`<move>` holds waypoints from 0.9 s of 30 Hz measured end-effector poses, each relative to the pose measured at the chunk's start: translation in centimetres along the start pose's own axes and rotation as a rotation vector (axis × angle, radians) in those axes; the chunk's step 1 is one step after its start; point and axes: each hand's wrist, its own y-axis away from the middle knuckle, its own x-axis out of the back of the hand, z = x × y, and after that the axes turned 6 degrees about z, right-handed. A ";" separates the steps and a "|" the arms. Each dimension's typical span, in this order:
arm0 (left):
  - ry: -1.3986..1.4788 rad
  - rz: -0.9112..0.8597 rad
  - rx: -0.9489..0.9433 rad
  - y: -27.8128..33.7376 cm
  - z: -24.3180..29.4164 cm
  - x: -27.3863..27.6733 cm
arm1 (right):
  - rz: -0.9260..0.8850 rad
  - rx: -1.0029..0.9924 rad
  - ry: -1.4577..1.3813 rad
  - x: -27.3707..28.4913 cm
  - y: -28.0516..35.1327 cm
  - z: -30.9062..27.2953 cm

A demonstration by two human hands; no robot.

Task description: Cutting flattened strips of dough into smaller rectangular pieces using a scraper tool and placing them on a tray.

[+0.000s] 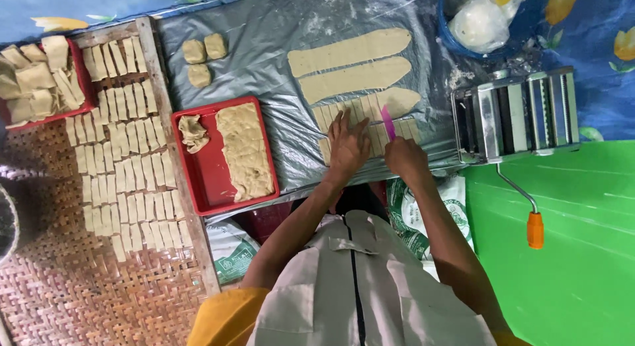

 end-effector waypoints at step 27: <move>-0.343 -0.017 0.080 -4.0 5.9 -6.0 | 0.065 0.233 -0.219 1.1 -5.3 6.6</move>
